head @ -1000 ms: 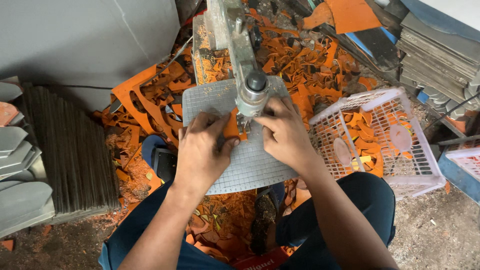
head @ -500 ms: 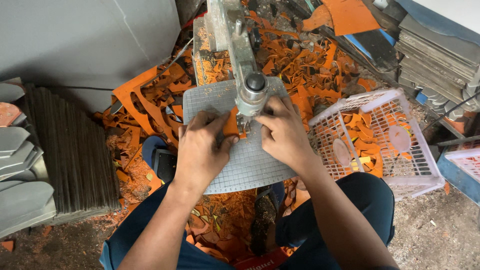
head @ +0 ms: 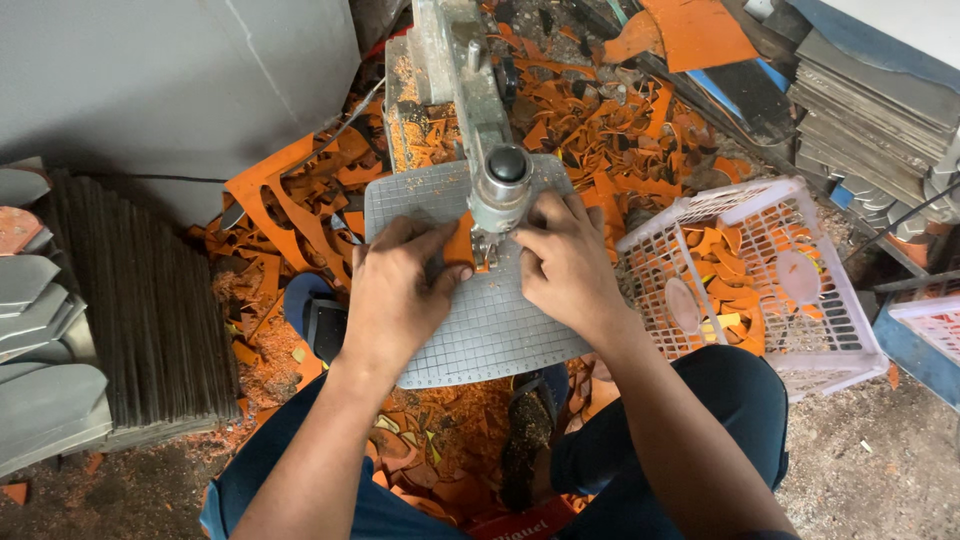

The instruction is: The person uses a vertical cutting machine to cut orange rubber pieces into smaller shapes. They repeatedly position the material under the blade, cut, and place the finished pieces into a nearby white basket.

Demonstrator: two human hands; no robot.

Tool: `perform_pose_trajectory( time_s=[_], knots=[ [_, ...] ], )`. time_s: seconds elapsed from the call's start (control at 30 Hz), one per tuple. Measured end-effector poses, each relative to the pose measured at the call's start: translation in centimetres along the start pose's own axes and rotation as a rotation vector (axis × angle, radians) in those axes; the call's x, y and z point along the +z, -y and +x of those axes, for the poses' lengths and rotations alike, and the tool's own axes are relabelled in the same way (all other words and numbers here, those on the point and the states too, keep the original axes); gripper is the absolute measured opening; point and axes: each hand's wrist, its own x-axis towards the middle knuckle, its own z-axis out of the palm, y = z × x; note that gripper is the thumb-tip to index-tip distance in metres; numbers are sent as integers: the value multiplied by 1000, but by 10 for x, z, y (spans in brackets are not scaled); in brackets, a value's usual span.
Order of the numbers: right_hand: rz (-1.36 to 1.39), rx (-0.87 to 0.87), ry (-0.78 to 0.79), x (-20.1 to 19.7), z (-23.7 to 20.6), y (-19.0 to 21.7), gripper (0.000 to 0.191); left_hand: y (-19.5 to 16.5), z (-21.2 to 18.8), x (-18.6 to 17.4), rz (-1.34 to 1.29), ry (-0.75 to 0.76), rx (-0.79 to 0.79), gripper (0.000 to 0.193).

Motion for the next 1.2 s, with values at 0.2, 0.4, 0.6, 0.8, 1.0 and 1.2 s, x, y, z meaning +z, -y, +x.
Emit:
perform_pose_trajectory(
  time_s=[0.2, 0.4, 0.6, 0.8, 1.0, 1.2],
  knots=[
    [5, 16, 5, -4, 1, 1, 15, 3, 4, -2, -35, -42, 46, 51],
    [13, 20, 0, -6, 3, 2, 16, 6, 8, -4, -100, -31, 44, 50],
    [-29, -4, -70, -8, 2, 5, 18, 16, 13, -4, -51, -20, 56, 39],
    [-193, 42, -122, -2, 5, 6, 19, 26, 39, 5, 45, -296, 260, 13],
    [-167, 107, -309, -13, -5, -7, 10, 36, 45, -5, -83, -173, 87, 17],
    [86, -1, -137, -15, 2, -17, 45, 36, 45, -2, -48, -165, 85, 20]
  ],
)
